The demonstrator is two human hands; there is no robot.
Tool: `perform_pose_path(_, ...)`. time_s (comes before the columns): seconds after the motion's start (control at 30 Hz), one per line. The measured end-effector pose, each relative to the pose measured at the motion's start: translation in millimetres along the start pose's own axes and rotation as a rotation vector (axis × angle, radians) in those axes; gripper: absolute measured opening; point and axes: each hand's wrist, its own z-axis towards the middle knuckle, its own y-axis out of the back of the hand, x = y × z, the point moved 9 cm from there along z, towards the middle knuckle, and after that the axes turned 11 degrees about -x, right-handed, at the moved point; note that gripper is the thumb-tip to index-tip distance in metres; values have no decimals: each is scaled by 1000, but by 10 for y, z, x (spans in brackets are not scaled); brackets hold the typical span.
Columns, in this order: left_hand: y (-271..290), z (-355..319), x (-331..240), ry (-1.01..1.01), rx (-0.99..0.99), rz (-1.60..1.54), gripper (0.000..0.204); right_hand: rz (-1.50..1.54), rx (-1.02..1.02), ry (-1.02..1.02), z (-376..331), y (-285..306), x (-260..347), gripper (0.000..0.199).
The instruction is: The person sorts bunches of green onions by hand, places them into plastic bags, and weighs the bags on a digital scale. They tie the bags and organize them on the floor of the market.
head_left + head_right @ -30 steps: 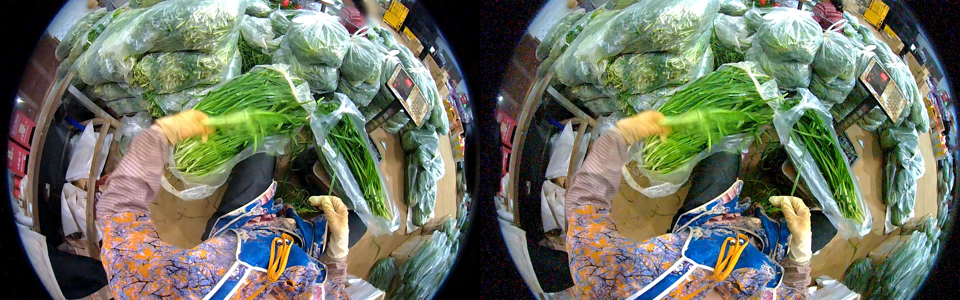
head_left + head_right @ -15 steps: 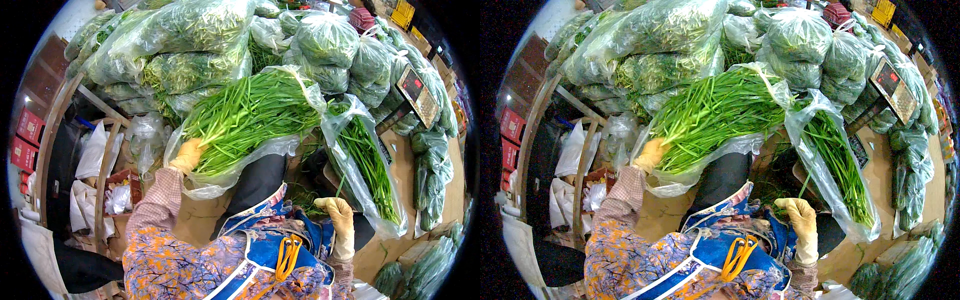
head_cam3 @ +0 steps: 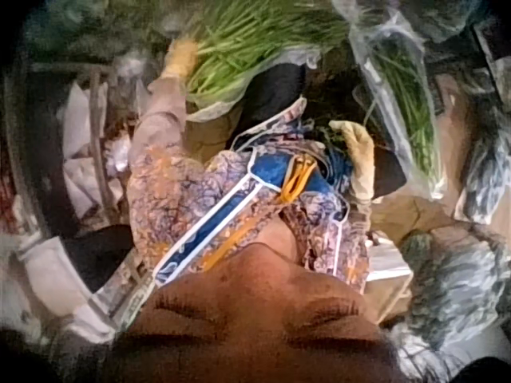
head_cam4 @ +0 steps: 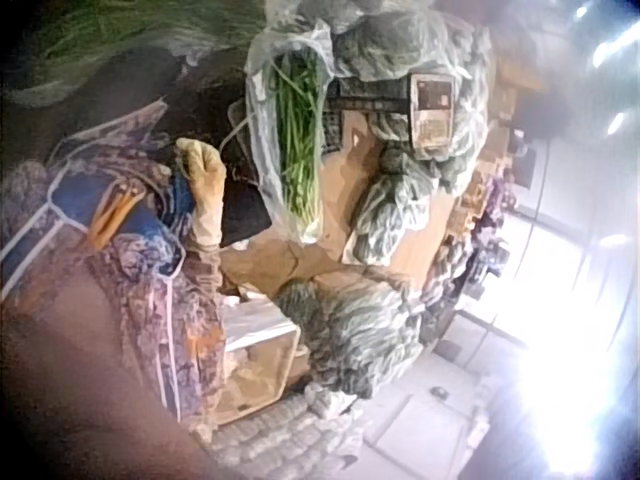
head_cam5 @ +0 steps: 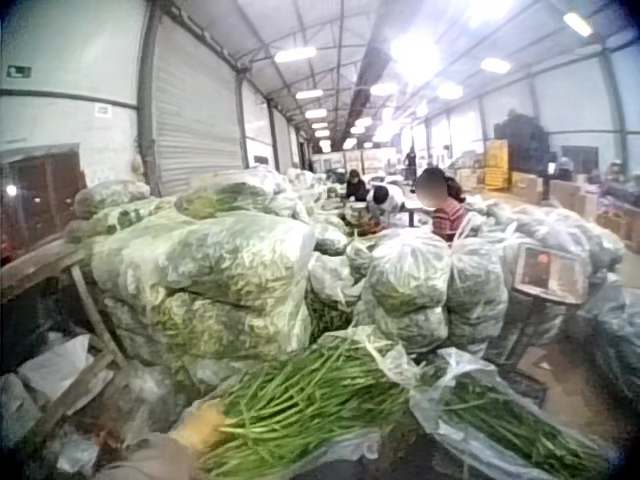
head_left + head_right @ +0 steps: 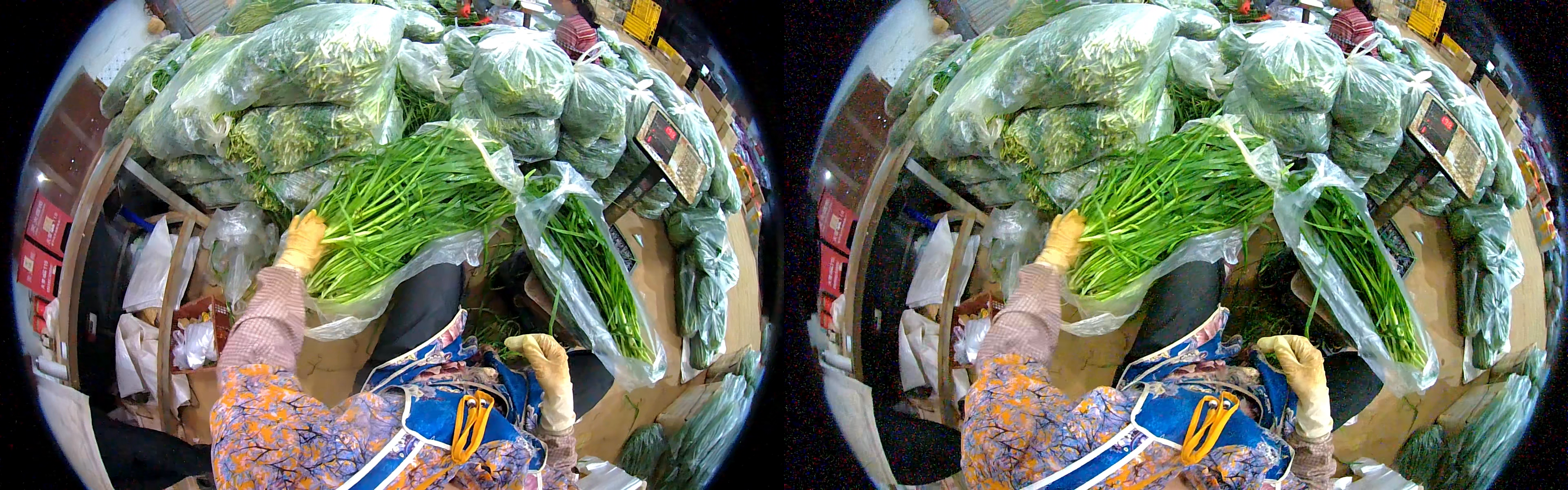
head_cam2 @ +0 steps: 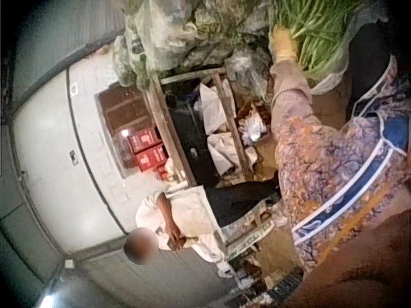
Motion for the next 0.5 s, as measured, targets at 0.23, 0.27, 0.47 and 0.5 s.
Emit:
perform_pose_path(0.23,1848,702,1263,384,-394,-439,22,-50,43,-29,17,-105,90,21)
perform_pose_path(0.27,1980,745,1811,693,-449,-733,18,-51,60,-37,18,-177,107,21)
perform_pose_path(0.47,2105,1310,1208,653,-470,-1397,38,11,144,-50,19,-473,170,20)
perform_pose_path(0.5,1906,1344,834,511,-344,-1399,34,6,180,-16,4,-520,203,19)
